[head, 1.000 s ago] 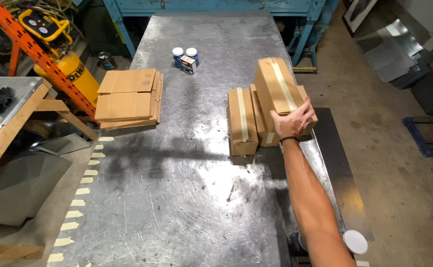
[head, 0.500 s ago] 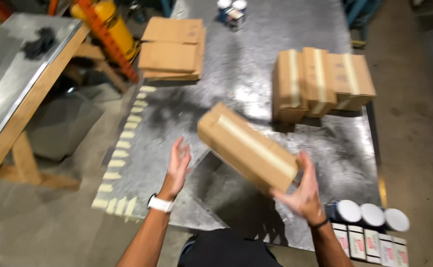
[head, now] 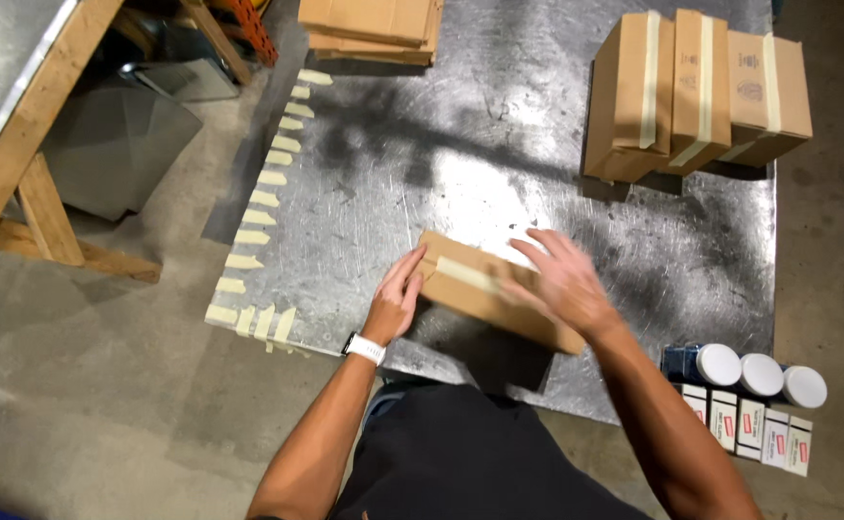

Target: The person assembles cardboard boxes and packs them with small canisters and containers, securing the boxes with strips of tape from the edge of a metal table.

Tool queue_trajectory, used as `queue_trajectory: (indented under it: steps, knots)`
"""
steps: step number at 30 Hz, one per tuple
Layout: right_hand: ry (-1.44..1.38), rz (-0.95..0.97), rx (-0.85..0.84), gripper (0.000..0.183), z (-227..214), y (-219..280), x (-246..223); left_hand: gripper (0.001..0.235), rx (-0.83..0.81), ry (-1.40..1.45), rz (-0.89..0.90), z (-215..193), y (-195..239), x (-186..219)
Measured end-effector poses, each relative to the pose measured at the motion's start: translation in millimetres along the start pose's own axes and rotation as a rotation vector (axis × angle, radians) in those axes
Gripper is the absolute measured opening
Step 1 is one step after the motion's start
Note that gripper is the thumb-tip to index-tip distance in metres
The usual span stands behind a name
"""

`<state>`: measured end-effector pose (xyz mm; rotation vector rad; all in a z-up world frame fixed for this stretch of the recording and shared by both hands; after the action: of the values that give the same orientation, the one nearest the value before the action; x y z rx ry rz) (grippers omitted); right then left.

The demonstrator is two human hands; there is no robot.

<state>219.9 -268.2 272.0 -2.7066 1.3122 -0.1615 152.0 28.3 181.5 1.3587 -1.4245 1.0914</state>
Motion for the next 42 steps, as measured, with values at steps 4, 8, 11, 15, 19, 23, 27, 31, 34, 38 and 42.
queue_trajectory:
  steps: [4, 8, 11, 15, 19, 23, 27, 31, 34, 38, 42]
  knots:
    - [-0.165, -0.089, -0.197, 0.048, 70, -69, -52, 0.053, 0.045, -0.006, 0.059, 1, -11, -12]
    - [-0.082, -0.202, -0.24, 0.044, 62, -85, -76, 0.055, 0.03, 0.028, 0.037, 2, -8, -18]
    - [-0.073, -0.224, -0.207, 0.026, 78, -87, -71, 0.055, 0.045, 0.057, 0.04, 4, -9, -12]
    - [-0.075, -0.241, -0.235, 0.027, 89, -96, -73, 0.057, 0.081, 0.06, 0.038, 6, -10, -22]
    - [-0.007, -0.318, -0.189, 0.015, 74, -107, -87, 0.057, 0.085, 0.058, 0.024, 8, -10, -29]
    - [-0.042, -0.371, -0.159, 0.01, 66, -107, -83, 0.058, 0.081, 0.047, 0.023, 8, -10, -23]
    - [-0.151, -0.334, -0.116, 0.01, 43, -89, -67, 0.06, 0.082, 0.052, -0.019, 11, -12, -26]
    - [-0.196, -0.272, 0.02, 0.009, -5, -68, -42, 0.06, 0.078, 0.037, -0.029, 6, -12, -13]
    - [-0.316, -0.18, 0.097, 0.011, -52, -36, -6, 0.06, 0.06, 0.036, -0.018, 8, -16, -9]
    - [-0.474, 0.083, 0.286, 0.014, -138, 37, 52, 0.06, 0.083, 0.023, 0.033, 15, -22, -15]
    - [-0.462, 0.338, 0.349, 0.011, -170, 126, 104, 0.06, 0.069, 0.013, 0.041, 17, -16, -1]
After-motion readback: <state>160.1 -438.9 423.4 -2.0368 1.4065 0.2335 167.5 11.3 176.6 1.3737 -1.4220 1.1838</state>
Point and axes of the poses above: each hand's wrist, its own y-axis away from the middle knuckle, its own z-axis out of the palm, x = y × z, the point moved 5 cm from there along -y, towards the middle knuckle, and after that the axes turned 10 degrees about y, right-handed, at the moved point
